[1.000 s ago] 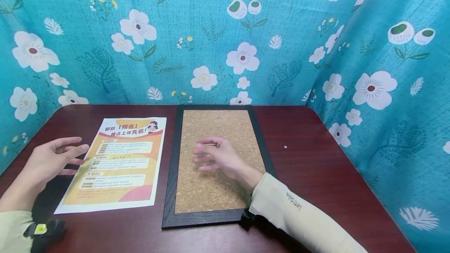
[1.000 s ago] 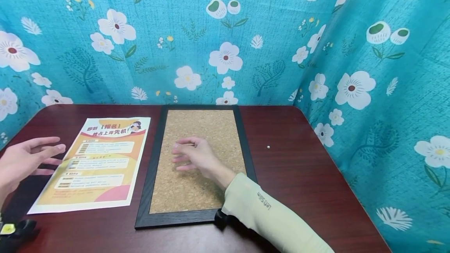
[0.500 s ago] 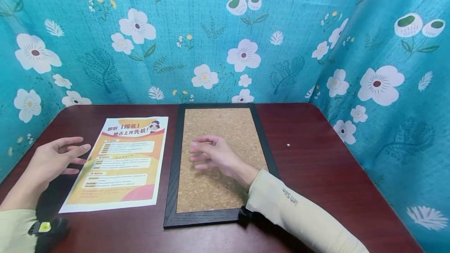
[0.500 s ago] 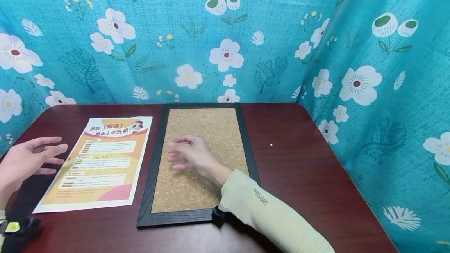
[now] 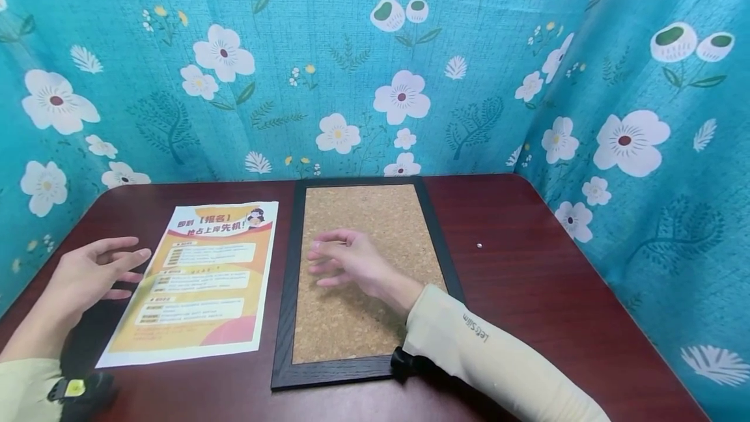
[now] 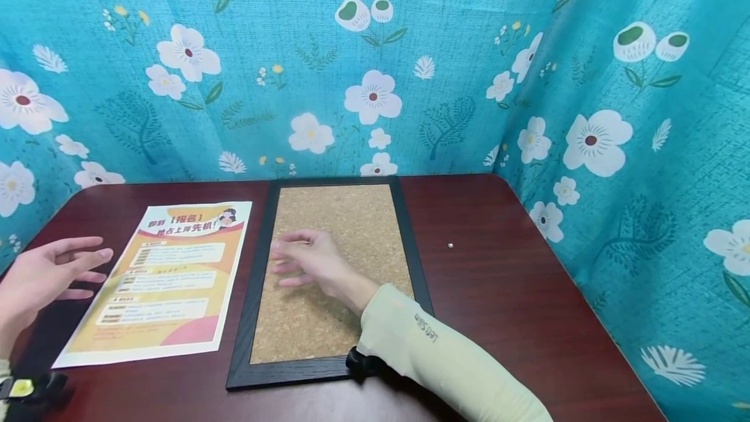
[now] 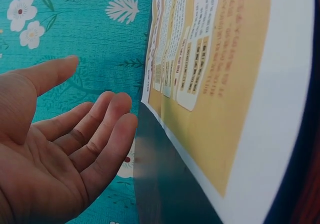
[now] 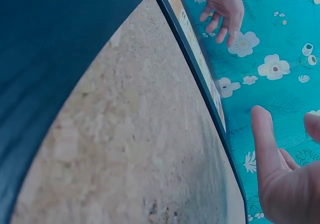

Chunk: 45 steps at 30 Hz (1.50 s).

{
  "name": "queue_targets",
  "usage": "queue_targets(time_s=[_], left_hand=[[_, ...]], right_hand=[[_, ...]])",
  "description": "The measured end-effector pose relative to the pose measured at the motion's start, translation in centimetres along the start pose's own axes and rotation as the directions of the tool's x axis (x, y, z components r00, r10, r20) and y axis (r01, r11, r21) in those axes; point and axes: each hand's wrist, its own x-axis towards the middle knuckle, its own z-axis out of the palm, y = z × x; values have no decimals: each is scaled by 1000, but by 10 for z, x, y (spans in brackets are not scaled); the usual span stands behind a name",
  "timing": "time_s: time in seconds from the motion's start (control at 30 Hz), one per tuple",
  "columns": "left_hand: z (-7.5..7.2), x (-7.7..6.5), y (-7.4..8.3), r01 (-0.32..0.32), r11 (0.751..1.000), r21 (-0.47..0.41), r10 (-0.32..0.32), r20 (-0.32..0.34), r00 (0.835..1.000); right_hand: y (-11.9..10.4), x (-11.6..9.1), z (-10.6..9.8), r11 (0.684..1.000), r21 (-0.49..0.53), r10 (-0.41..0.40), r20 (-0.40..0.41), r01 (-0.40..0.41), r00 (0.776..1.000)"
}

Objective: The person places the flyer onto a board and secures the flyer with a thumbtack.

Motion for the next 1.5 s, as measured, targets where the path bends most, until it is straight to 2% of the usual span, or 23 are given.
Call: queue_targets(time_s=[0.3,0.6,0.87,1.13,1.5], left_hand=[[2,3,-2,24,999,24,-24,-13,1000],[5,5,-2,24,1000,17,-24,6,1000],[5,7,-2,62,998,15,-62,0,998],[3,5,0,68,998,15,-69,24,997],[4,5,-2,82,996,21,-83,22,996]], right_hand=[[3,4,5,1000,11,5,-6,-5,1000],[6,8,8,999,27,18,-4,-18,1000],[5,11,13,998,42,36,1,-36,999],[6,14,12,997,58,53,17,-54,998],[6,18,15,994,81,71,24,-73,997]])
